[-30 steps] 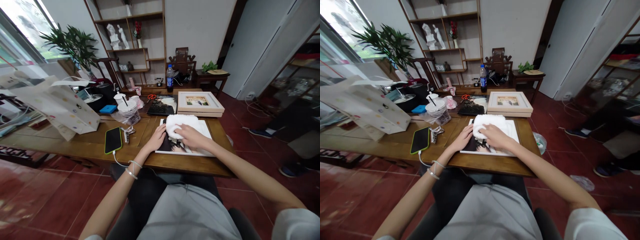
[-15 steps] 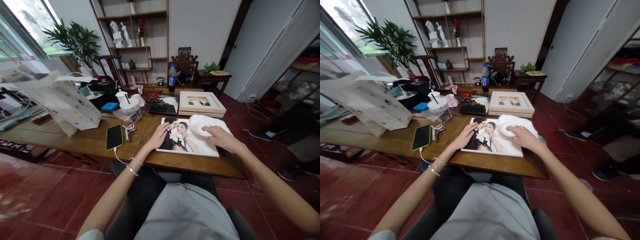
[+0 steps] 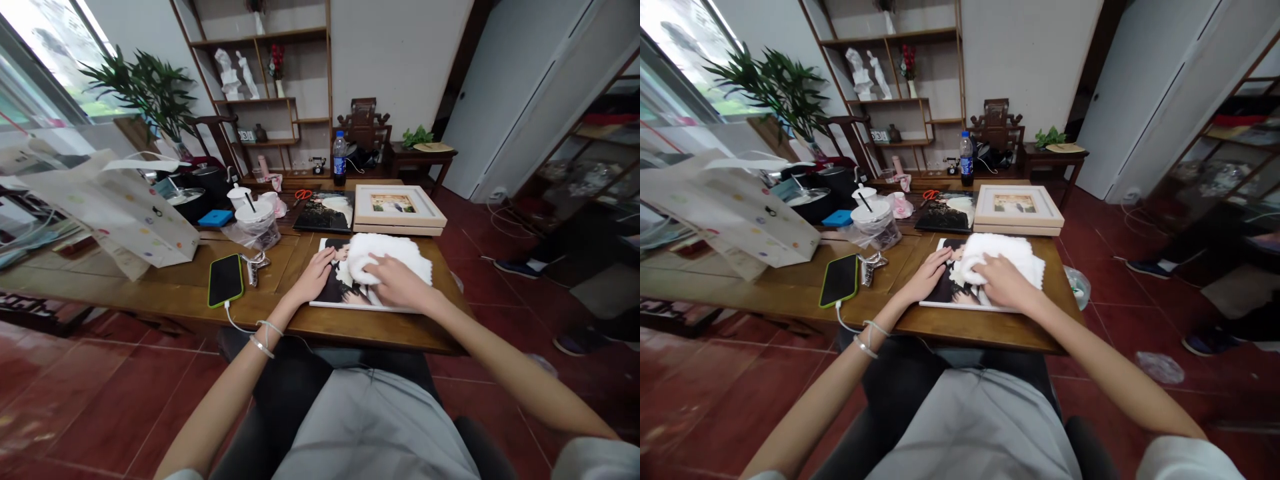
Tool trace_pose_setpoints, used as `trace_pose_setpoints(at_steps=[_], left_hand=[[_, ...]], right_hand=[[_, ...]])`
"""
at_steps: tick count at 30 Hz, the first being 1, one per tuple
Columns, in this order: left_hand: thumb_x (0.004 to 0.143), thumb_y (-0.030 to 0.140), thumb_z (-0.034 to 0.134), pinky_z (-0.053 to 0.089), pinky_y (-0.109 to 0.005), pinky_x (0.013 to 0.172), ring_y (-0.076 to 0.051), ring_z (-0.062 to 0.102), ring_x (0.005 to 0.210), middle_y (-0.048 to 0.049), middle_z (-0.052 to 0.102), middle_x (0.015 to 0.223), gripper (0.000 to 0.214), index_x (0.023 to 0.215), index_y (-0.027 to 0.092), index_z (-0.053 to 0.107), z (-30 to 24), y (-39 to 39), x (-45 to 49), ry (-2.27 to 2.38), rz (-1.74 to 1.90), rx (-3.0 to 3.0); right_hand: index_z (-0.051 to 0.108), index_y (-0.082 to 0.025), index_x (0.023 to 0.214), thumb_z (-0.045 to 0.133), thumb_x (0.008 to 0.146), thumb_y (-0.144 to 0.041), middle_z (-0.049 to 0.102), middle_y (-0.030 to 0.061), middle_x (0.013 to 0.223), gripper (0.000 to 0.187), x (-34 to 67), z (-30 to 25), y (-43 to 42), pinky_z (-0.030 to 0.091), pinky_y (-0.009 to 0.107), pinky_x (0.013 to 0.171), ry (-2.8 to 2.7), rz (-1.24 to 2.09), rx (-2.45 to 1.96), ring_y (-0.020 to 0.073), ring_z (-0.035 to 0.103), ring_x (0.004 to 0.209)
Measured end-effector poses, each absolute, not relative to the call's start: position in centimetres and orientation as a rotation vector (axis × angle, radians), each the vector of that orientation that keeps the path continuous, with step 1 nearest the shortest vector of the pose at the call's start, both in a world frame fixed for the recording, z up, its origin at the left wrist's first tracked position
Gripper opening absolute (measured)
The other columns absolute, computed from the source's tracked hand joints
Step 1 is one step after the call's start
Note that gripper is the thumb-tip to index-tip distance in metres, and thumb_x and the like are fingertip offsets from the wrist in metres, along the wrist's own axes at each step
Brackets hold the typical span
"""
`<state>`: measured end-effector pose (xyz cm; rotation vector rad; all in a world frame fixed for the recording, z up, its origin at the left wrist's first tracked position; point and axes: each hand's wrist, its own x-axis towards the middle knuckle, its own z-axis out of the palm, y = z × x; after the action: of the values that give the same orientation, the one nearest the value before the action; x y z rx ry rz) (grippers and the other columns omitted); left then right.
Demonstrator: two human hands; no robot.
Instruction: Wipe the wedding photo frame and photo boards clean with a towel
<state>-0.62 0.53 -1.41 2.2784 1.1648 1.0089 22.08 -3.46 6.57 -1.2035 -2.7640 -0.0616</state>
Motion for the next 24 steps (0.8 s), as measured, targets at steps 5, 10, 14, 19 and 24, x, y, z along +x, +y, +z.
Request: trace_pose_setpoints(at_steps=[5,10,14,19,24], left_hand=[[0.091,0.025,0.033,0.024,-0.045,0.110,-0.021,0.032,0.131,-0.0097,0.042,0.138,0.039,0.127,0.020,0.048,-1.2,0.5,-0.7,1.154,0.980,2.306],[0.090,0.025,0.033,0.023,-0.045,0.110,-0.021,0.031,0.132,-0.0090,0.039,0.140,0.041,0.130,0.020,0.044,-1.3,0.5,-0.7,1.160,1.000,2.291],[0.091,0.024,0.032,0.022,-0.043,0.111,-0.020,0.031,0.132,-0.0107,0.039,0.140,0.041,0.130,0.017,0.044,-1.5,0.5,-0.7,1.168,1.006,2.276],[0.091,0.025,0.032,0.021,-0.042,0.112,-0.019,0.031,0.132,-0.0112,0.039,0.140,0.041,0.129,0.016,0.045,-1.4,0.4,-0.7,1.171,1.004,2.266],[0.091,0.023,0.032,0.021,-0.043,0.112,-0.020,0.030,0.133,-0.0112,0.039,0.141,0.042,0.130,0.016,0.044,-1.2,0.4,-0.6,1.181,0.977,2.271]], right_hand=[[0.060,-0.015,0.098,0.047,0.070,-0.005,0.052,0.0177,0.123,0.032,19.7,5.7,-4.3,0.027,0.045,0.099,-2.783,0.025,-0.952,0.0276,0.040,0.122],[0.057,-0.016,0.099,0.043,0.064,-0.001,0.052,0.0162,0.124,0.041,21.7,5.8,-4.9,0.029,0.043,0.098,-2.764,0.073,-1.061,0.0263,0.044,0.118],[0.058,-0.017,0.095,0.041,0.063,-0.002,0.055,0.0143,0.115,0.039,24.5,6.6,-5.4,0.038,0.037,0.084,-2.748,0.029,-1.232,0.0271,0.052,0.102],[0.057,-0.018,0.089,0.038,0.062,-0.003,0.060,0.0084,0.079,0.036,27.8,7.1,-5.7,0.037,0.032,0.070,-2.739,-0.005,-1.472,0.0259,0.055,0.081],[0.057,-0.018,0.090,0.038,0.063,-0.006,0.056,0.0061,0.071,0.035,29.4,7.5,-5.8,0.035,0.029,0.066,-2.687,-0.001,-1.550,0.0233,0.054,0.074]])
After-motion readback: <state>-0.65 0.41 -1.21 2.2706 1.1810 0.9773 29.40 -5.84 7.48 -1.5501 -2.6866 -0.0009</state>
